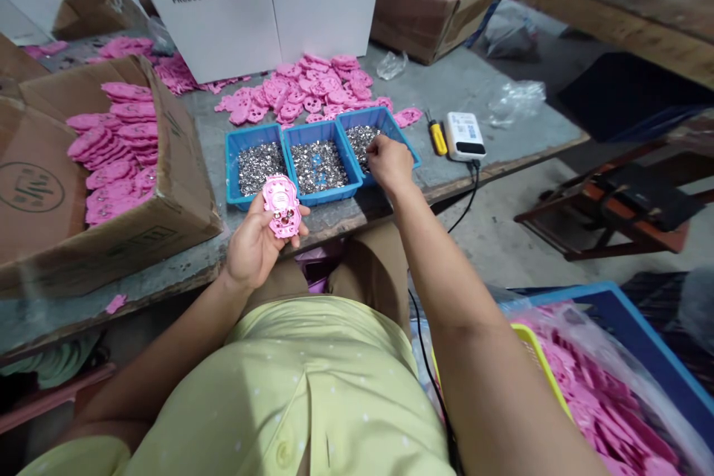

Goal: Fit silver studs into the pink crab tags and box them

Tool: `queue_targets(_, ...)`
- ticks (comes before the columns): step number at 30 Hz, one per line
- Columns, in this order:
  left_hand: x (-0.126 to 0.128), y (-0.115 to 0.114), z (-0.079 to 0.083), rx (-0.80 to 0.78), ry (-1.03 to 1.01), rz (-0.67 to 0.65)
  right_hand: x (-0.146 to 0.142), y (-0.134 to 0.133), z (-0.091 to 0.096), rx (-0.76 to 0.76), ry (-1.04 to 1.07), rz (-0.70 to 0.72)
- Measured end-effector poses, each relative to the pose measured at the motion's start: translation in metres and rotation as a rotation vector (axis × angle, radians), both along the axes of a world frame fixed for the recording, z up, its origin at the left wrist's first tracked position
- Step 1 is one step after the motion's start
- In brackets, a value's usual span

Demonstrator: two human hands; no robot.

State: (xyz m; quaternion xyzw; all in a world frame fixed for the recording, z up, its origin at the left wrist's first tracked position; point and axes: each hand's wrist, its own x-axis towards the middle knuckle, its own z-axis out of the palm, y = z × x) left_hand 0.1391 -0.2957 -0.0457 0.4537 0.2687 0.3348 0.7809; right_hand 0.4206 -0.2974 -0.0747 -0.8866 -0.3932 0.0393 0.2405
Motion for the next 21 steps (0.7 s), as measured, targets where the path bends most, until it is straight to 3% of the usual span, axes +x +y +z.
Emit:
queue_targets(7, -0.002, -0.001, 0.000, 0.015, 0.010, 0.008, 0.005, 0.000, 0.002, 0.278, 0.176, -0.023)
queue_targets(10, -0.003, -0.001, -0.001, 0.014, 0.015, 0.022, -0.010, -0.006, 0.012, 0.514, 0.317, 0.012)
queue_targets(12, -0.002, -0.001, -0.001, 0.008, 0.005, 0.031, -0.033, -0.015, 0.021, 0.644, 0.469, 0.113)
queue_targets(16, 0.002, 0.001, 0.002, -0.029, -0.049, 0.061, -0.087, -0.033, 0.039, 0.669, 0.911, 0.336)
queue_targets(21, 0.001, 0.004, 0.011, -0.099, -0.143, 0.028, -0.122, -0.042, 0.050, 0.649, 1.201, 0.398)
